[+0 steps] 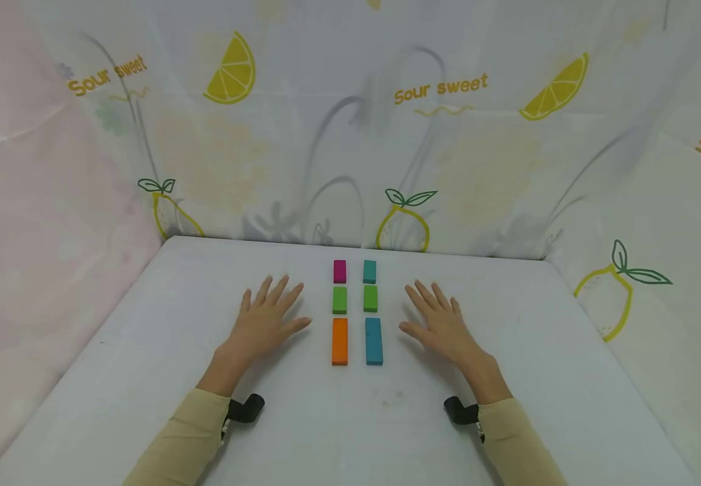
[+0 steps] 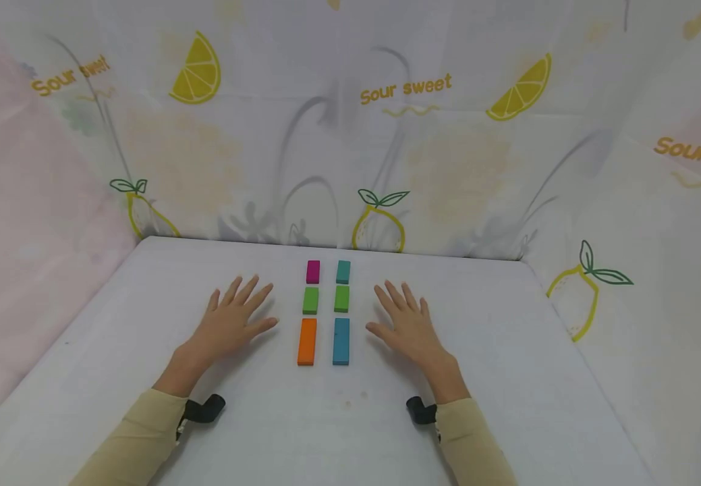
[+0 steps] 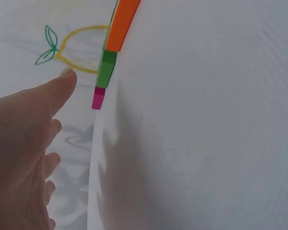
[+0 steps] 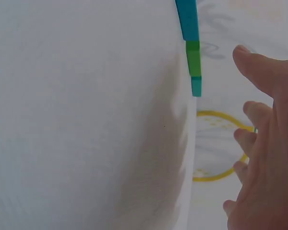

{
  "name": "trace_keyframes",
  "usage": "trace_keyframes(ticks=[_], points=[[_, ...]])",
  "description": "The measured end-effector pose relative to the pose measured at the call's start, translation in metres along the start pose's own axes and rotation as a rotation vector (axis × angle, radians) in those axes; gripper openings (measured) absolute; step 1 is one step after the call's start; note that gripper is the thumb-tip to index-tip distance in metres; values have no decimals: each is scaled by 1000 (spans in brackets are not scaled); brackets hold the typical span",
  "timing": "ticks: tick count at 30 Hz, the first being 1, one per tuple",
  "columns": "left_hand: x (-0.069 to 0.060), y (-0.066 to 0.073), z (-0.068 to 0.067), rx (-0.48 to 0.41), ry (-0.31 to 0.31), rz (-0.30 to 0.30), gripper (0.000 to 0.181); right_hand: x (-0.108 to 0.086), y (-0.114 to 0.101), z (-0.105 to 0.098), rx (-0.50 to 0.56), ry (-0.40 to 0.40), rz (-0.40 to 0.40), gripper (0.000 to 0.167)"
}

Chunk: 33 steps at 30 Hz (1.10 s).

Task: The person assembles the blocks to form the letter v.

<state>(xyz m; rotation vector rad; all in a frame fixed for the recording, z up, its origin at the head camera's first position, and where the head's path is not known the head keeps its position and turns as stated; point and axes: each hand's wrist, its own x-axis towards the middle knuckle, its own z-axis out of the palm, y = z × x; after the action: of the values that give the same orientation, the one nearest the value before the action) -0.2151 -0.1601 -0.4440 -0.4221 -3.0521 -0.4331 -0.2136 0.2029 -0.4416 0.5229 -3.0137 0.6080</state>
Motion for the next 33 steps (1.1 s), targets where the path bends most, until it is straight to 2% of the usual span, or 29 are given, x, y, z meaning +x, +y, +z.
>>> trace_keyframes(ticks=[12, 16, 20, 25, 33], points=[[-3, 19, 1, 26, -22, 73, 77, -1, -14, 2, 12, -43, -53, 80], [-5, 24, 2, 14, -32, 117, 77, -1, -19, 3, 15, -70, -66, 80], [-6, 28, 5, -5, -75, 155, 79, -2, -22, 4, 16, -96, -91, 82], [-6, 33, 7, -19, -124, 169, 80, -4, -27, 4, 29, -127, -116, 85], [-9, 40, 10, -22, -122, 214, 77, -5, -34, 5, 19, -168, -154, 83]])
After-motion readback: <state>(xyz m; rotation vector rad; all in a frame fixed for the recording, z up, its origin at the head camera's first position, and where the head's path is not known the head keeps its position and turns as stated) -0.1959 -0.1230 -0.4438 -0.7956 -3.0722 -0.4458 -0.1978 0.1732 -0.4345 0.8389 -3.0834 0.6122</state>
